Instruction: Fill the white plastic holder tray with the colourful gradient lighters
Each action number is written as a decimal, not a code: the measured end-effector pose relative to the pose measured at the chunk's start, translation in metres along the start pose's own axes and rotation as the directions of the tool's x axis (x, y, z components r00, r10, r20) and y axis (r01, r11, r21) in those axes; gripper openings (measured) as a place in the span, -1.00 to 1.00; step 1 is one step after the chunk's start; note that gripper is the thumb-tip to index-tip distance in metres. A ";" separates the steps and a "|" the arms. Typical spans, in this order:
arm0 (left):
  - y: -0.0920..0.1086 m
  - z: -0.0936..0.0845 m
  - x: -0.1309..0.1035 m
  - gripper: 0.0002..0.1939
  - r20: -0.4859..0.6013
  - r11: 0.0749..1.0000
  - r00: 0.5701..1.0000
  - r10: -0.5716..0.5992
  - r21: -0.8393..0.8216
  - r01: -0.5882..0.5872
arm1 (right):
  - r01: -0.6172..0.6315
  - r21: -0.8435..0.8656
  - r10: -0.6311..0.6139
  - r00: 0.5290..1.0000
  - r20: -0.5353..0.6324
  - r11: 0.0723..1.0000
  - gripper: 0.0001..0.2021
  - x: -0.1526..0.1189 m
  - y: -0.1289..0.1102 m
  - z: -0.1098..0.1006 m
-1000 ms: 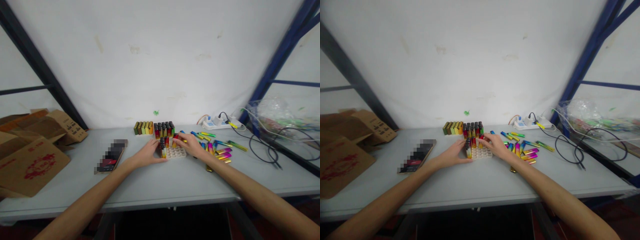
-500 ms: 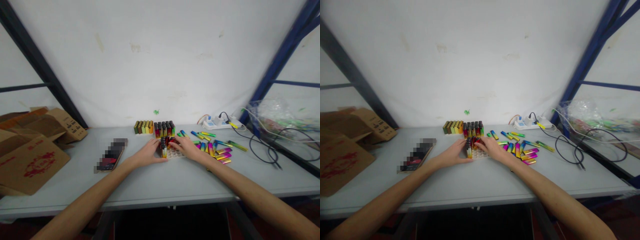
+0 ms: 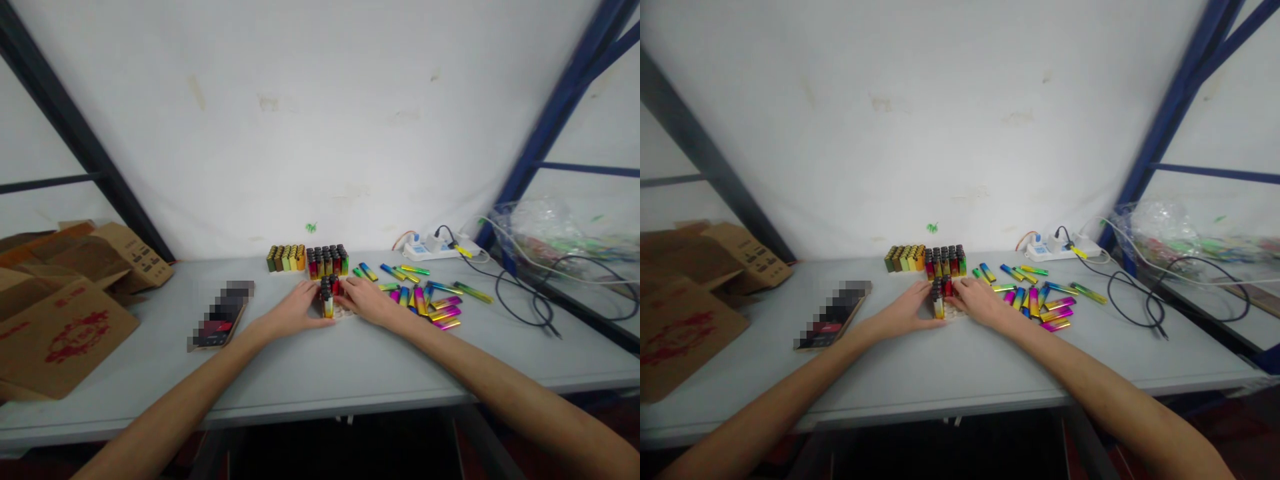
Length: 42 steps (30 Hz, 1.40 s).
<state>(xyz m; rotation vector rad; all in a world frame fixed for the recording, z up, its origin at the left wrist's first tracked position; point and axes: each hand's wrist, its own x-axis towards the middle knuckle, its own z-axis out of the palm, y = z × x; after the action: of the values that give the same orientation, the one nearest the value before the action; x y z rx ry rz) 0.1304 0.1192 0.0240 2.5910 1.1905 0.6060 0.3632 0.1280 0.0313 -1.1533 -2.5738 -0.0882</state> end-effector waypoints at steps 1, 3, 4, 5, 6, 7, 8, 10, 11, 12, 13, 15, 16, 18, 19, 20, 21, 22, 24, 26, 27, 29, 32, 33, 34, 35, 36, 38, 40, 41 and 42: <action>0.000 0.000 0.000 -0.25 0.001 1.000 1.000 0.002 -0.004 -0.002 | 0.015 0.009 -0.015 1.000 0.002 1.000 -0.73 0.000 0.001 -0.001; -0.001 0.000 0.000 -0.25 0.000 1.000 1.000 0.008 -0.012 -0.008 | 0.060 0.040 -0.060 0.998 -0.004 0.997 -0.70 -0.001 0.004 -0.006; -0.001 0.000 0.000 -0.25 0.000 1.000 1.000 0.010 -0.014 -0.010 | 0.081 0.064 -0.081 0.997 -0.010 0.995 -0.68 -0.001 0.007 -0.009; -0.002 0.000 -0.001 -0.25 0.000 1.000 1.000 0.009 -0.014 -0.009 | 0.090 0.090 -0.089 0.996 -0.018 0.992 -0.67 -0.003 0.012 -0.012; -0.003 0.000 -0.001 -0.24 0.001 1.000 1.000 0.004 -0.013 -0.004 | 0.083 0.111 -0.081 0.996 -0.027 0.990 -0.66 -0.004 0.019 -0.015; -0.003 0.000 -0.001 -0.24 0.003 1.000 1.000 -0.003 -0.010 0.003 | 0.057 0.124 -0.053 0.998 -0.038 0.991 -0.65 -0.005 0.028 -0.017; -0.004 0.000 -0.001 -0.24 0.006 1.000 1.000 -0.009 -0.008 0.009 | 0.007 0.120 -0.001 0.999 -0.052 0.993 -0.64 -0.007 0.038 -0.018; -0.004 0.000 -0.001 -0.24 0.012 1.000 1.000 -0.014 -0.004 0.014 | -0.085 0.089 0.091 0.993 -0.075 0.992 -0.69 -0.011 0.061 -0.018; -0.004 0.000 -0.001 -0.25 0.014 1.000 1.000 -0.015 -0.002 0.015 | -0.140 0.074 0.146 0.985 -0.091 0.987 -0.71 -0.013 0.072 -0.017; -0.003 -0.001 -0.001 -0.25 0.018 1.000 1.000 -0.015 0.000 0.015 | -0.188 0.059 0.194 0.976 -0.101 0.980 -0.73 -0.014 0.082 -0.015; -0.003 -0.001 0.000 -0.25 0.021 1.000 1.000 -0.018 0.005 0.018 | -0.219 0.042 0.223 0.970 -0.100 0.975 -0.72 -0.016 0.090 -0.013; -0.001 -0.002 0.000 -0.24 0.025 1.000 0.999 -0.027 0.015 0.026 | -0.262 0.007 0.261 0.962 -0.078 0.965 -0.67 -0.016 0.099 -0.010; 0.000 -0.003 0.000 -0.24 0.026 0.999 0.999 -0.029 0.019 0.029 | -0.270 -0.008 0.270 0.961 -0.055 0.963 -0.66 -0.015 0.101 -0.008; 0.001 -0.004 0.000 -0.23 0.031 0.999 0.999 -0.027 0.021 0.026 | -0.289 -0.033 0.289 0.957 -0.005 0.957 -0.64 -0.011 0.098 -0.006; 0.001 -0.004 0.000 -0.23 0.034 0.999 0.999 -0.025 0.021 0.024 | -0.300 -0.044 0.301 0.954 0.013 0.953 -0.64 -0.008 0.096 -0.006; 0.002 -0.004 0.000 -0.23 0.037 1.000 0.999 -0.024 0.021 0.023 | -0.312 -0.052 0.314 0.949 0.022 0.949 -0.64 -0.005 0.093 -0.005; 0.002 -0.004 0.000 -0.23 0.040 1.000 0.999 -0.023 0.021 0.022 | -0.325 -0.059 0.327 0.945 0.021 0.944 -0.65 -0.002 0.090 -0.005; 0.002 -0.004 0.000 -0.23 0.042 1.000 0.999 -0.022 0.021 0.022 | -0.337 -0.064 0.339 0.941 0.014 0.939 -0.67 0.000 0.088 -0.004; 0.002 -0.004 0.000 -0.22 0.039 0.999 0.999 -0.028 0.022 0.027 | -0.348 -0.070 0.349 0.937 0.003 0.935 -0.70 0.003 0.086 -0.003; 0.002 -0.004 0.000 -0.21 0.039 0.999 0.999 -0.032 0.025 0.031 | -0.337 -0.069 0.339 0.941 0.019 0.939 -0.72 0.002 0.088 -0.001; 0.002 -0.004 0.000 -0.21 0.040 0.999 0.999 -0.031 0.027 0.030 | -0.331 -0.069 0.334 0.942 0.032 0.941 -0.72 0.001 0.090 -0.001; 0.002 -0.004 0.000 -0.22 0.041 0.999 0.999 -0.024 0.027 0.023 | -0.328 -0.076 0.332 0.942 0.054 0.942 -0.72 -0.001 0.094 -0.001; 0.001 -0.004 0.000 -0.22 0.032 1.000 0.999 -0.022 0.017 0.022 | -0.367 -0.058 0.369 0.929 0.023 0.928 -0.74 -0.004 0.097 -0.004; 0.001 -0.004 0.000 -0.22 0.030 1.000 0.999 -0.024 0.011 0.023 | -0.388 -0.025 0.388 0.922 -0.005 0.921 -0.77 -0.004 0.097 -0.005; 0.001 -0.004 0.000 -0.22 0.028 1.000 0.999 -0.024 0.006 0.024 | -0.407 0.030 0.408 0.912 -0.034 0.913 -0.78 -0.004 0.096 -0.007; 0.001 -0.004 0.000 -0.22 0.029 1.000 0.999 -0.024 0.004 0.024 | -0.421 0.109 0.428 0.901 -0.062 0.901 -0.79 -0.003 0.094 -0.009; 0.002 -0.004 0.000 -0.22 0.033 1.000 0.999 -0.023 0.006 0.022 | -0.418 0.208 0.442 0.893 -0.083 0.884 -0.78 -0.003 0.092 -0.011; 0.002 -0.004 0.000 -0.22 0.040 0.999 0.999 -0.031 0.022 0.030 | -0.346 0.460 0.437 0.893 -0.104 0.817 -0.77 -0.002 0.086 -0.014; 0.002 -0.004 0.000 -0.21 0.045 0.999 0.998 -0.041 0.035 0.039 | -0.211 0.713 0.411 0.904 -0.118 0.668 -0.77 -0.002 0.076 -0.016; 0.002 -0.003 0.000 -0.21 0.045 0.999 0.998 -0.040 0.036 0.039 | -0.144 0.808 0.404 0.906 -0.124 0.572 -0.75 -0.002 0.071 -0.016; 0.002 -0.003 0.000 -0.20 0.042 0.999 0.998 -0.038 0.034 0.037 | -0.088 0.873 0.400 0.907 -0.129 0.480 -0.71 -0.002 0.065 -0.015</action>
<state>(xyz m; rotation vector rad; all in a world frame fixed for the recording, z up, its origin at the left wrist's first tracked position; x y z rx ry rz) 0.1303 0.1185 0.0273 2.5895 1.2430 0.5252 0.4159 0.1676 0.0404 -0.9473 -1.6898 0.9095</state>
